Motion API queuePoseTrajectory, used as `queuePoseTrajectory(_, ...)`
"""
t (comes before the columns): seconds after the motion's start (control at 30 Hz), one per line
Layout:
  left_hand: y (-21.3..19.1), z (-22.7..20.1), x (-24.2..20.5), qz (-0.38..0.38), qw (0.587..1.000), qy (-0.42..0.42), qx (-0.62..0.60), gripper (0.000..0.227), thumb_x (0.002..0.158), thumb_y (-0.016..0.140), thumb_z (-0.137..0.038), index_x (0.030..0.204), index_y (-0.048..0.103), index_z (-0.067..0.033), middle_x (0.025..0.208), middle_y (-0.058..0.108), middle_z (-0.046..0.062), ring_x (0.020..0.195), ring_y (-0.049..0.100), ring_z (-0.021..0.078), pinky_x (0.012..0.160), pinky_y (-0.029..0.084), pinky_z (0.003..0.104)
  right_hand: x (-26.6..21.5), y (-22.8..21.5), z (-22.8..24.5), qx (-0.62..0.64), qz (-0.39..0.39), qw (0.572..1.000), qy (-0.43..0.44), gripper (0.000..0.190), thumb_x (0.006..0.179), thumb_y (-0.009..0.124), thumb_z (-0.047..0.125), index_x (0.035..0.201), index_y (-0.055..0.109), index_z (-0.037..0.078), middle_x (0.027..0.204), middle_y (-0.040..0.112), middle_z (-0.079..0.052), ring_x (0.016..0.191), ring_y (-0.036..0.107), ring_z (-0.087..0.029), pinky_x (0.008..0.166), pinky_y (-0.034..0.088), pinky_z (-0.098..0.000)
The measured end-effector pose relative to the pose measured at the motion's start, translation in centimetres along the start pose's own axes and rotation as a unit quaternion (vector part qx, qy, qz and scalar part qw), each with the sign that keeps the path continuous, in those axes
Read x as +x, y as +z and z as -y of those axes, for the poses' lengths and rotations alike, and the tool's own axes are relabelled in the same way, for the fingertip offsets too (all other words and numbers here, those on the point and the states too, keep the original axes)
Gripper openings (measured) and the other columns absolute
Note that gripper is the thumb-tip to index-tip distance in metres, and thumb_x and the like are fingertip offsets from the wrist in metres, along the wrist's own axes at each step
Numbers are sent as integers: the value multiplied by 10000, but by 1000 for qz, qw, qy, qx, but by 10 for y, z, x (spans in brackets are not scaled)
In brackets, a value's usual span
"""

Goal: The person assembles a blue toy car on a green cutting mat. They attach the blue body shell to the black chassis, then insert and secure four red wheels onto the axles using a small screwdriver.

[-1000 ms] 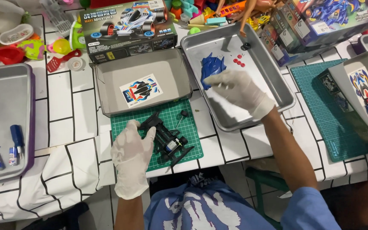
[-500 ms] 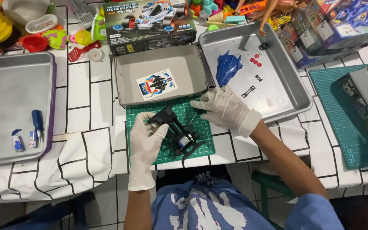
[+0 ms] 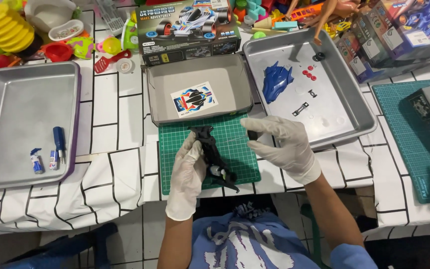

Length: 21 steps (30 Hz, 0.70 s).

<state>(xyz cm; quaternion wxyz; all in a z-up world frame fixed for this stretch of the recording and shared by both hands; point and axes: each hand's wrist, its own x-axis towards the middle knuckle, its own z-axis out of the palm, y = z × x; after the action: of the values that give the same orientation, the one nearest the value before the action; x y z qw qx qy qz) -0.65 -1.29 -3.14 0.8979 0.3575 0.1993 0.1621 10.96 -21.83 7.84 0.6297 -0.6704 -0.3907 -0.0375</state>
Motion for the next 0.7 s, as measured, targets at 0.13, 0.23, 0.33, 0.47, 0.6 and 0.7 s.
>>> queuePoseTrajectory(0.13,-4,6,1,5,1000,4,20,444,961,670,-135,1401,620,-99,1284,712,120,1130,661,177,1022,506,376,-4,9,7,-24,-9,998,-50,415,680,892,-40,1080,795,14,791,749,-83,646,715,-146,673,612,-268)
queuePoseTrajectory(0.23,-4,8,0,21,1000,0,-5,445,966,662,-96,1406,608,-62,1197,731,133,1017,684,175,941,533,349,-4,12,9,-43,-12,994,-96,399,696,839,-109,1081,784,-19,792,734,-113,626,684,-174,662,595,-286)
queuePoseTrajectory(0.33,1,4,-1,26,1000,-3,-2,453,971,657,-112,1420,603,-83,1222,728,124,1027,680,178,956,526,361,-5,13,5,-57,-9,993,-98,380,699,838,-100,1063,796,-3,770,715,-97,618,682,-162,630,587,-281)
queuePoseTrajectory(0.47,1,5,-1,9,1000,3,2,454,963,660,-112,1411,605,-68,1237,727,151,1050,690,189,957,532,356,-12,10,-12,-66,-24,990,-126,384,689,845,-122,1051,791,-2,782,703,-129,615,663,-198,601,574,-296)
queuePoseTrajectory(0.6,-32,29,13,-4,1000,7,21,469,956,666,-101,1419,600,-84,1279,712,154,1139,676,212,1006,528,395,-14,3,-16,-89,-12,985,-150,349,732,820,-115,1065,780,-20,805,705,-138,605,647,-202,560,547,-280)
queuePoseTrajectory(0.7,-15,15,4,-10,999,21,40,443,938,684,-80,1379,638,-96,1254,728,149,1139,691,220,998,540,379,-3,-7,3,-103,18,978,-179,324,780,795,-101,1095,757,-39,825,708,-157,581,635,-221,491,514,-282)
